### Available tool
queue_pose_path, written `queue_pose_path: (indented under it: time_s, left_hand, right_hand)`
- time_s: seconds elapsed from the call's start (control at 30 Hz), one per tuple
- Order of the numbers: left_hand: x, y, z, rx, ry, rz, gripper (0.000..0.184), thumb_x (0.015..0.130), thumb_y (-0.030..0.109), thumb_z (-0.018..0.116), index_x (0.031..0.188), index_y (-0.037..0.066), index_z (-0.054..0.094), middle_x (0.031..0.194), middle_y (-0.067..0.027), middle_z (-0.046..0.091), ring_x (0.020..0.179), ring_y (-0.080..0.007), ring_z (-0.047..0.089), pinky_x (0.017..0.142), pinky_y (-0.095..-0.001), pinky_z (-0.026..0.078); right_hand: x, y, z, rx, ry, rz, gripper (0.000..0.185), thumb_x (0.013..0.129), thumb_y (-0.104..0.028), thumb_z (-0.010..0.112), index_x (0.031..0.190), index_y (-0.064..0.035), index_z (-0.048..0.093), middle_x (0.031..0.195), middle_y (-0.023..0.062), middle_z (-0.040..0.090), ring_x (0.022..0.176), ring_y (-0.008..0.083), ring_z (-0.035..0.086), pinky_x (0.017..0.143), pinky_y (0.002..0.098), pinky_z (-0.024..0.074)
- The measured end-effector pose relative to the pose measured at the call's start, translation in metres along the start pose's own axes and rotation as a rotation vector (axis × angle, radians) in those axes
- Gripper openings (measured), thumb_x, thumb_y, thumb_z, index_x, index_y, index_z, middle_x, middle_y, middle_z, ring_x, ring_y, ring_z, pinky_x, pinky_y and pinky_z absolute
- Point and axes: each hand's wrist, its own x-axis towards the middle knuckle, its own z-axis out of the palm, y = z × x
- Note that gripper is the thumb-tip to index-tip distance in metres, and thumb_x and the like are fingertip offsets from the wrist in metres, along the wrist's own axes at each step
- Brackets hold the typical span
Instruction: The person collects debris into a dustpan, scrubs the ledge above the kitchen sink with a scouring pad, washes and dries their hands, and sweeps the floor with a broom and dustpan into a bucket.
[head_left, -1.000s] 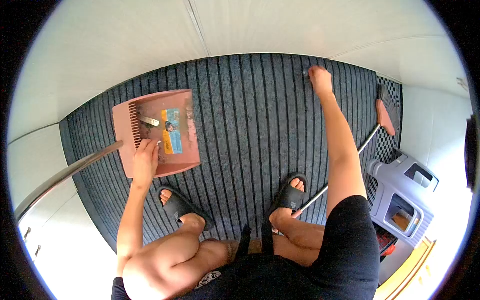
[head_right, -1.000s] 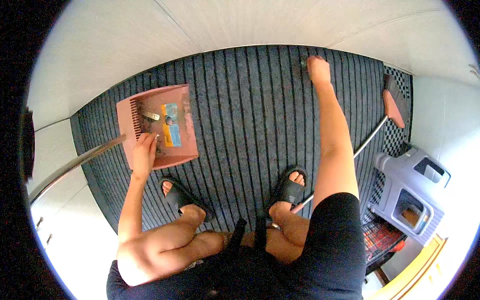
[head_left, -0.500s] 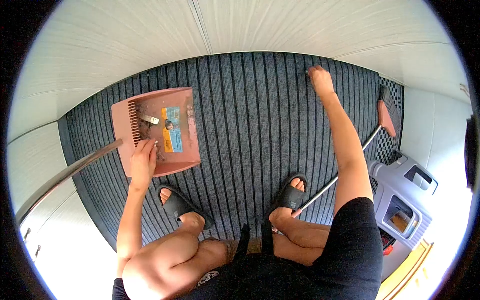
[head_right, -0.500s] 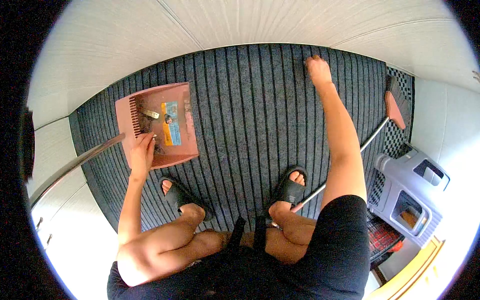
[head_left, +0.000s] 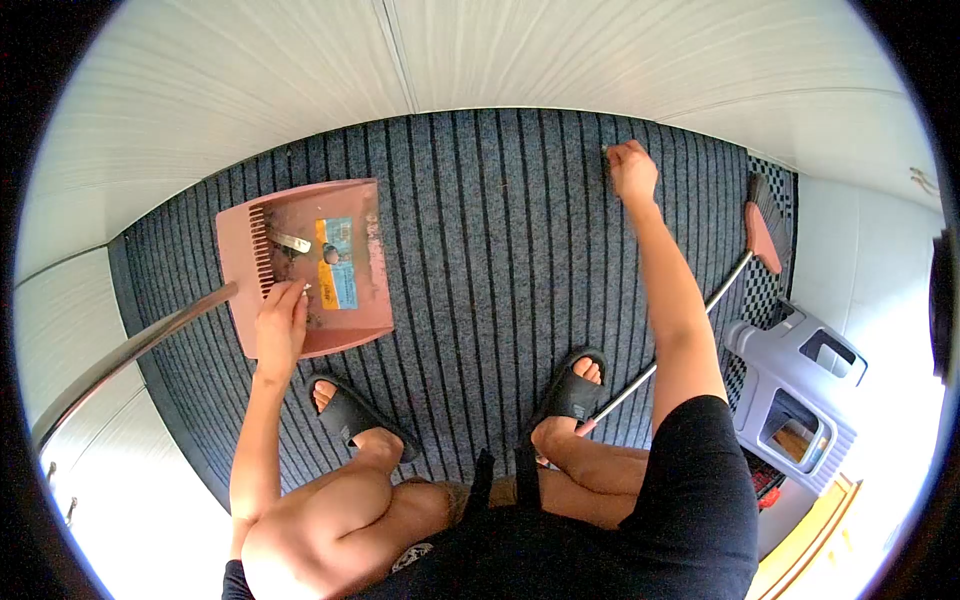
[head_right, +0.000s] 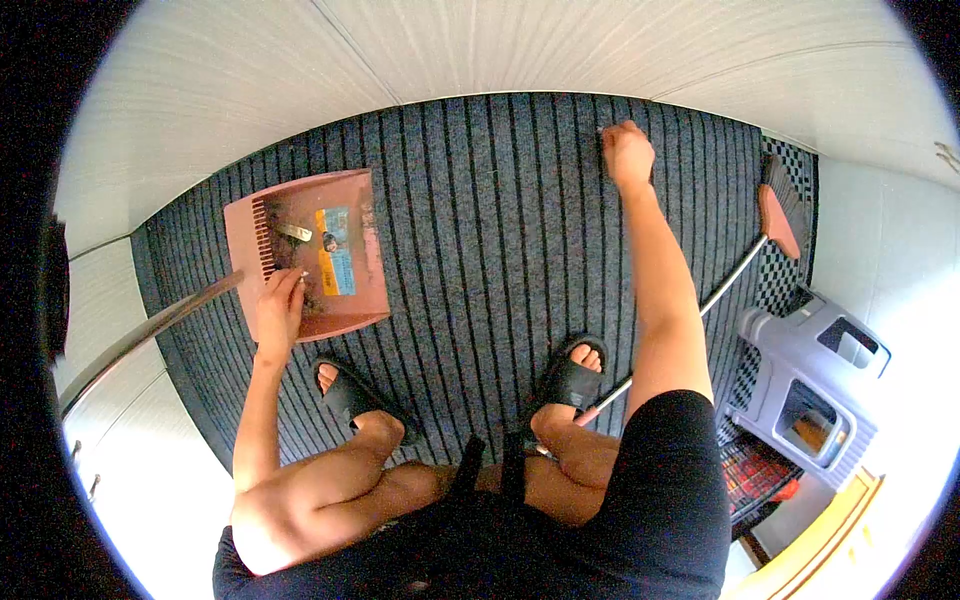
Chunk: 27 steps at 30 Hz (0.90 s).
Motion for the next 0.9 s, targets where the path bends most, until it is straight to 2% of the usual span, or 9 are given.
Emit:
queue_pose_path:
  time_s: [0.07,0.17,0.5,0.7,0.9]
  left_hand:
    - [-0.002,-0.004,0.000,0.002,0.007,0.011,0.021,0.080,0.002,0.052,0.099,-0.002,0.058,0.095,-0.0152,0.057,0.084,-0.0327,0.057,0.073,-0.0371,0.047]
    - [-0.005,-0.006,-0.001,0.004,-0.004,-0.008,0.021,0.080,0.001,0.052,0.099,-0.003,0.058,0.096,-0.0157,0.057,0.084,-0.0331,0.057,0.073,-0.0370,0.047]
    - [-0.005,0.005,-0.007,-0.001,-0.002,-0.015,0.021,0.080,0.001,0.052,0.099,-0.004,0.058,0.096,-0.0167,0.058,0.085,-0.0339,0.057,0.075,-0.0367,0.046]
    - [0.001,0.008,-0.008,-0.039,0.005,-0.080,0.021,0.080,0.002,0.053,0.100,-0.004,0.059,0.097,-0.0168,0.058,0.086,-0.0336,0.057,0.076,-0.0370,0.046]
    - [-0.004,0.001,-0.005,0.001,0.028,-0.057,0.021,0.081,0.003,0.052,0.100,-0.003,0.059,0.097,-0.0156,0.058,0.085,-0.0333,0.058,0.075,-0.0367,0.046]
  right_hand:
    - [-0.001,0.011,-0.002,0.216,0.004,0.099,0.013,0.079,-0.020,0.055,0.085,-0.0134,0.065,0.084,0.0105,0.061,0.077,0.0313,0.059,0.066,0.0400,0.0471]
    - [-0.005,0.006,-0.003,0.259,0.037,0.167,0.013,0.080,-0.022,0.055,0.085,-0.0135,0.065,0.084,0.0098,0.061,0.077,0.0324,0.059,0.066,0.0397,0.0468]
    - [0.007,-0.009,-0.012,-0.058,-0.075,-0.111,0.015,0.079,-0.012,0.052,0.089,-0.0146,0.063,0.084,0.0074,0.057,0.078,0.0284,0.059,0.066,0.0393,0.0487]
    - [0.003,-0.004,-0.014,-0.065,-0.139,-0.172,0.018,0.078,-0.009,0.051,0.091,-0.0129,0.064,0.086,0.0068,0.057,0.080,0.0284,0.058,0.069,0.0387,0.0494]
    - [0.005,0.003,-0.015,0.026,-0.123,-0.225,0.016,0.076,-0.005,0.052,0.085,-0.0104,0.064,0.084,0.0076,0.058,0.080,0.0292,0.058,0.069,0.0389,0.0487]
